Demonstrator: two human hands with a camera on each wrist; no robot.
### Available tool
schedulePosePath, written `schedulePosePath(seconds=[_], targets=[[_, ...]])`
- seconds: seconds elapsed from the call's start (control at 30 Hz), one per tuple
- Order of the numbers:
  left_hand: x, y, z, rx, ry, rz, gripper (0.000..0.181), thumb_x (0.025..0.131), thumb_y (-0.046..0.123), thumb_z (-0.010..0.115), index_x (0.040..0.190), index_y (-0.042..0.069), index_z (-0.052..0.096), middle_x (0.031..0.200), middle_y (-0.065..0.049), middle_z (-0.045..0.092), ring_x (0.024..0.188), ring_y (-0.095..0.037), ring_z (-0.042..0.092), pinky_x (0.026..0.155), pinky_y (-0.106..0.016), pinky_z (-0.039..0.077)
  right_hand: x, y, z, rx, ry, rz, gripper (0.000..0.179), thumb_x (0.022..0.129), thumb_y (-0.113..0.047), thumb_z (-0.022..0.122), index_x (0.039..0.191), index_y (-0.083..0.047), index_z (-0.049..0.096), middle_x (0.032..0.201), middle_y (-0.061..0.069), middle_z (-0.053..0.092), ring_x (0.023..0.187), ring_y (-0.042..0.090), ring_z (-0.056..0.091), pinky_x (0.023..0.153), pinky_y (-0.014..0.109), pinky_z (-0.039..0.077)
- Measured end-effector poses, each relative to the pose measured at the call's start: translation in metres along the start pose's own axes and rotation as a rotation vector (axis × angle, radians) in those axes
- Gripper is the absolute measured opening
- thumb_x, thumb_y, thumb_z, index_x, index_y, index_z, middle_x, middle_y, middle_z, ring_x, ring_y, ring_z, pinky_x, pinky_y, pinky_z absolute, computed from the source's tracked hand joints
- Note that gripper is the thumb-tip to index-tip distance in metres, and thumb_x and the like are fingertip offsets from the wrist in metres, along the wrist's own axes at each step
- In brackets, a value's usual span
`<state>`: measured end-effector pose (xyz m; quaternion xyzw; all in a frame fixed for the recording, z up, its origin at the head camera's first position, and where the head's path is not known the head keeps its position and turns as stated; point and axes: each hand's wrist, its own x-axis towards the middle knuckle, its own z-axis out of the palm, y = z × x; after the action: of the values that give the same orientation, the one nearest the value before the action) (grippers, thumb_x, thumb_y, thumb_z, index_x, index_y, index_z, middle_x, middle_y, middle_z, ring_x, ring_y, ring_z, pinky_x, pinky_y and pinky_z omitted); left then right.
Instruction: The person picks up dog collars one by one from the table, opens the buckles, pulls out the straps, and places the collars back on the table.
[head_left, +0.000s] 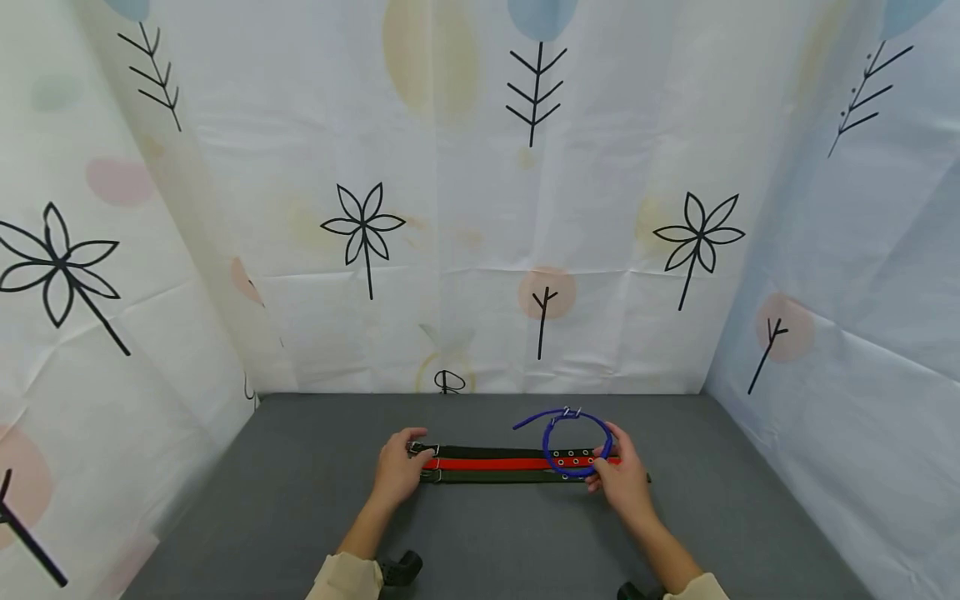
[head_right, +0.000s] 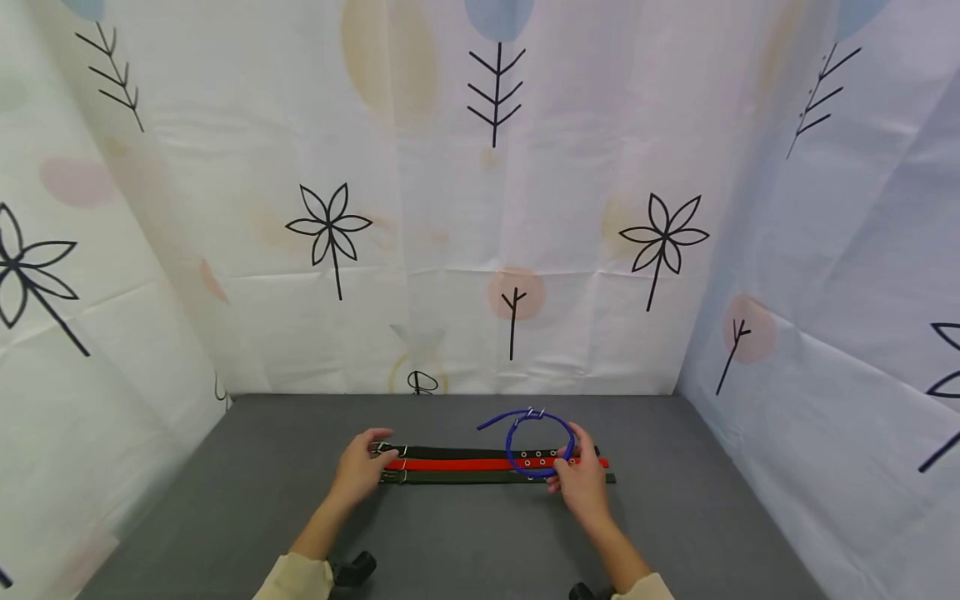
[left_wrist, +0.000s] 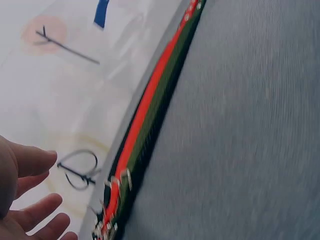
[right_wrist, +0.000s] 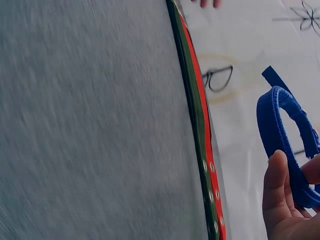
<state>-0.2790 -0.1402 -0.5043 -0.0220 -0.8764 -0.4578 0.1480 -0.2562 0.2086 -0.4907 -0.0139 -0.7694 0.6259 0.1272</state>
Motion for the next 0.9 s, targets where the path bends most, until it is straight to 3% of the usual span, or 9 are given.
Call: schedulePosePath(seconds=[0.33, 0.63, 0.9], targets=[[-0.015, 0.033, 0.004, -0.129, -0.058, 0.015, 0.029, 0.092, 0.017, 0.069, 0.119, 0.007, 0.065, 0.119, -0.017, 0.06, 0.106, -0.033, 0.055, 0.078, -0.046, 0.048, -0.018, -0.007, 0.017, 0.044, -0.084, -0.022, 0.064, 0.086, 0.015, 0.051, 0.144, -0.008, 0.037, 0.109, 0.03, 0.051, 0.058, 0.025, 0.062, 0.051, 0.036, 0.054], [-0.02, 0.057, 0.007, -0.204, -0.117, 0.109, 0.026, 0.094, 0.017, 0.066, 0.118, 0.01, 0.064, 0.117, -0.01, 0.062, 0.108, -0.031, 0.056, 0.087, -0.047, 0.045, -0.024, -0.007, 0.032, 0.072, -0.129, -0.082, 0.066, 0.082, 0.017, 0.052, 0.142, -0.005, 0.04, 0.105, 0.031, 0.052, 0.053, 0.024, 0.061, 0.046, 0.036, 0.053], [-0.021, 0.068, 0.016, -0.197, -0.154, 0.165, 0.026, 0.094, 0.019, 0.066, 0.118, 0.009, 0.064, 0.114, -0.008, 0.063, 0.106, -0.029, 0.058, 0.086, -0.045, 0.046, -0.03, -0.016, 0.041, 0.059, -0.166, -0.066, 0.065, 0.083, 0.017, 0.052, 0.142, -0.007, 0.041, 0.105, 0.028, 0.054, 0.055, 0.026, 0.062, 0.048, 0.036, 0.053]])
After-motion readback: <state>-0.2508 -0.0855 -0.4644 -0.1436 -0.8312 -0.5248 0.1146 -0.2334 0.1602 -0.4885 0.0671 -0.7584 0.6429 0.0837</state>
